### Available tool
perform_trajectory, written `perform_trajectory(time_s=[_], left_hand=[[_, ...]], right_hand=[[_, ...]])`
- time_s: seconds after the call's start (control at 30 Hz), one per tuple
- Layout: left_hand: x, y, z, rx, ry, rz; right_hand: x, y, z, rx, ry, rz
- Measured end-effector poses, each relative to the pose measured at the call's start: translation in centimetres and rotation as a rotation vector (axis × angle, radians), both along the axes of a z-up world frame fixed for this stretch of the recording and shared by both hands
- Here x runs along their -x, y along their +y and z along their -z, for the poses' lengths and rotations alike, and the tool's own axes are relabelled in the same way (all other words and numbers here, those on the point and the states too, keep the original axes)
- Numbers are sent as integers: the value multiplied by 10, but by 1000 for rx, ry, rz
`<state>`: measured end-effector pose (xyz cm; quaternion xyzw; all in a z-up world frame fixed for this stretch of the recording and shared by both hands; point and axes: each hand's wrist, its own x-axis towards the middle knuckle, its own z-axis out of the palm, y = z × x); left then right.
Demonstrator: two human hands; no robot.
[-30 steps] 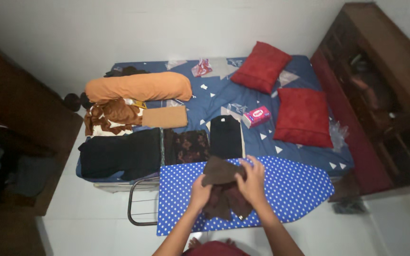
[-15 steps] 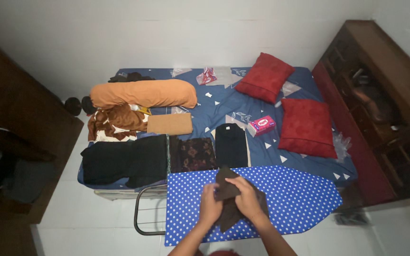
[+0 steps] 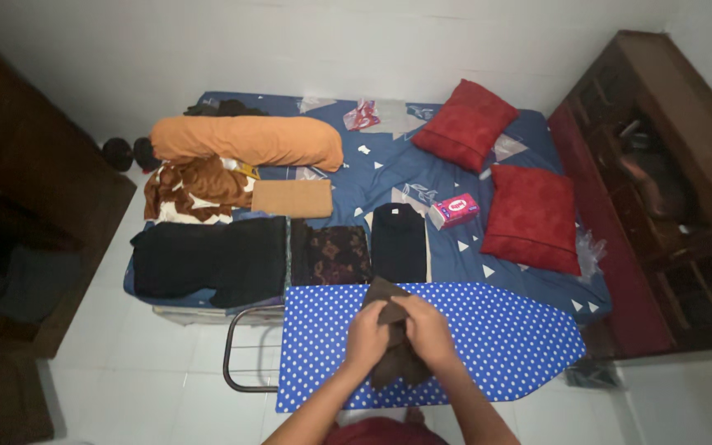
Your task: The person folds a black garment, a brown garment, and another black garment by hand on an ironing board, smoothing each one flat and folding it into a rectangle before placing it on a bed.
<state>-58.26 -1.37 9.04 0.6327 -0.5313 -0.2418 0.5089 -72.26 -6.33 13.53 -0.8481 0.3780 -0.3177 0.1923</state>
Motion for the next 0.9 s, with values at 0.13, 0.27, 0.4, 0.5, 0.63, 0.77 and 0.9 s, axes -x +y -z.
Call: perform_trajectory(time_s=[0.13, 0.27, 0.4, 0.5, 0.63, 0.77, 0.9], left_hand=[[20, 14, -5, -283, -11, -61], [32, 23, 52, -432, -134, 18], [37, 20, 97, -493, 5, -11], [51, 21, 92, -38, -306, -365], [70, 14, 67, -111, -261, -103], [77, -6, 90, 144, -102, -134], [70, -34, 172, -67, 54, -124]], right_hand=[[3, -12, -7, -50, -165, 32], [6, -32, -45, 30, -278, 121], [18, -48, -88, 151, -356, 224], [32, -50, -109, 148, -493, 245], [44, -43, -115, -66, -708, 166], [53, -30, -106, -162, -904, 57], [66, -46, -89, -122, -745, 143]])
